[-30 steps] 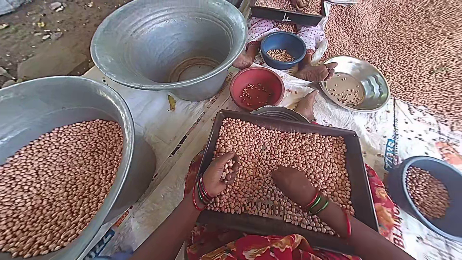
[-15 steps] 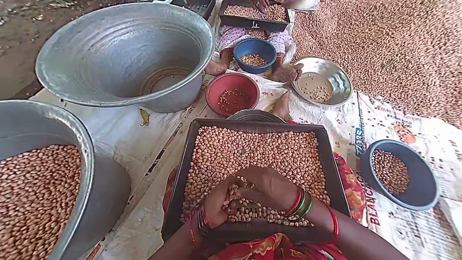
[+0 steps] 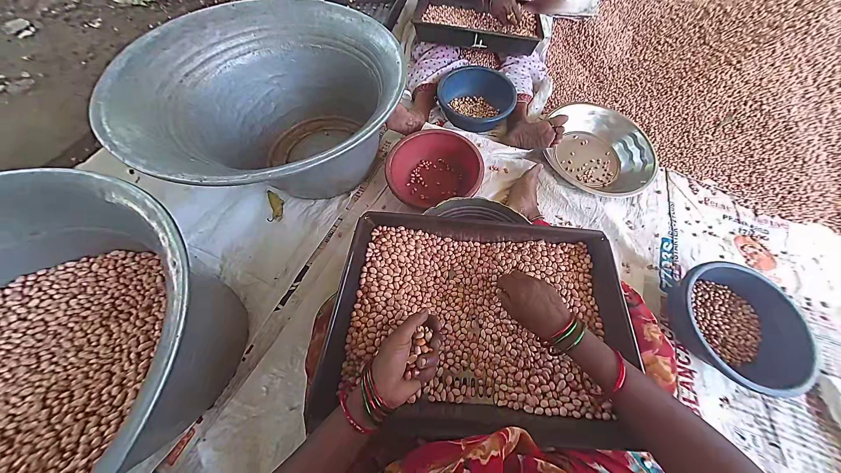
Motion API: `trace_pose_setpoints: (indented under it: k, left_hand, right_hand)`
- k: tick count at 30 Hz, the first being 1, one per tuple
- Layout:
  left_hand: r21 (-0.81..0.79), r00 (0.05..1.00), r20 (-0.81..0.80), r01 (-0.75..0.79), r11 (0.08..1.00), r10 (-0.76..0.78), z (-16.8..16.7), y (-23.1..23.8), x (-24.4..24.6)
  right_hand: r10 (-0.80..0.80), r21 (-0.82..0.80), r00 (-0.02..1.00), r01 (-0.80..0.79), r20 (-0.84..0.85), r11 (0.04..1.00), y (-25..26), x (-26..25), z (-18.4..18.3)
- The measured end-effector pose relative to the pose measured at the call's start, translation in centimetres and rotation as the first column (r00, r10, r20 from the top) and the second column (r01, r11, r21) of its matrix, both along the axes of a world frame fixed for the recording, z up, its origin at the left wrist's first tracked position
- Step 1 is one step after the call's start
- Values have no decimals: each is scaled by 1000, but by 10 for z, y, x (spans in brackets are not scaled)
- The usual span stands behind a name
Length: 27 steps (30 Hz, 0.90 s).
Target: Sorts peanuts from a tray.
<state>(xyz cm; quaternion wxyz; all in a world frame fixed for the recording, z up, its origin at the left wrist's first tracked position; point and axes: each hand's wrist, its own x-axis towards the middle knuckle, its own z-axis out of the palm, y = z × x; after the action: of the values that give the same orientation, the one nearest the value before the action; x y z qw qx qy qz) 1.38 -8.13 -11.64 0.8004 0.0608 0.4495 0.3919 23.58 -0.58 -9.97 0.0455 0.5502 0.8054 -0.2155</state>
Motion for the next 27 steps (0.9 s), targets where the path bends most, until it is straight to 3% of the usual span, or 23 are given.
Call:
trace_pose_setpoints:
  k: [2,4,7,9,11,13,16,18,20,21,23,25,27]
  left_hand:
    - [-6,999,-25,38,999,-38,-1,1,1]
    - [-15,997,-31,69,997,-70,-1,2,1]
    - [-13,997,3,82,997,-82,-1,2,0]
    - [18,996,25,87,996,-87,-2,-1,-2]
    - [26,996,52,71,997,-72,-2,-2,-4]
    - [18,996,72,45,999,-46,-2,-1,-3]
    - [15,997,60,50,999,-51,0,0,-1]
    - [26,997,44,61,998,-62,0,0,0]
    - [37,997,52,50,998,-52,-4,-1,-1]
    - [41,998,54,40,998,-42,-6,-3,-2]
    - [48,999,45,25,999,-27,-8,-5,-3]
    - [53,999,39,12,999,-14,-9,-5,-2]
    - [49,999,30,16,999,-18,-8,-4,0]
  right_hand:
    - [39,-27,975,-46,-220,999,-4,-9,23]
    - [164,-46,898,-200,-408,979,-10,-22,45]
    - [295,-10,834,-338,-466,941,-13,-27,60]
    - [295,-42,886,-331,-359,943,-10,-14,58]
    - [257,-302,964,-263,-59,916,-10,-1,59]
    - [242,-509,938,-86,249,856,-15,6,52]
    - [169,-504,907,54,386,862,-33,21,32]
    - [84,-461,948,71,308,884,-35,35,30]
    - [-58,-354,998,65,30,933,-35,59,32]
    - [-145,-318,978,91,-148,944,-34,72,33]
    - [-350,-419,847,170,-401,892,-30,93,39]
    - [-451,-499,751,188,-482,846,-31,105,38]
    - [-372,-464,833,161,-409,871,-39,106,32]
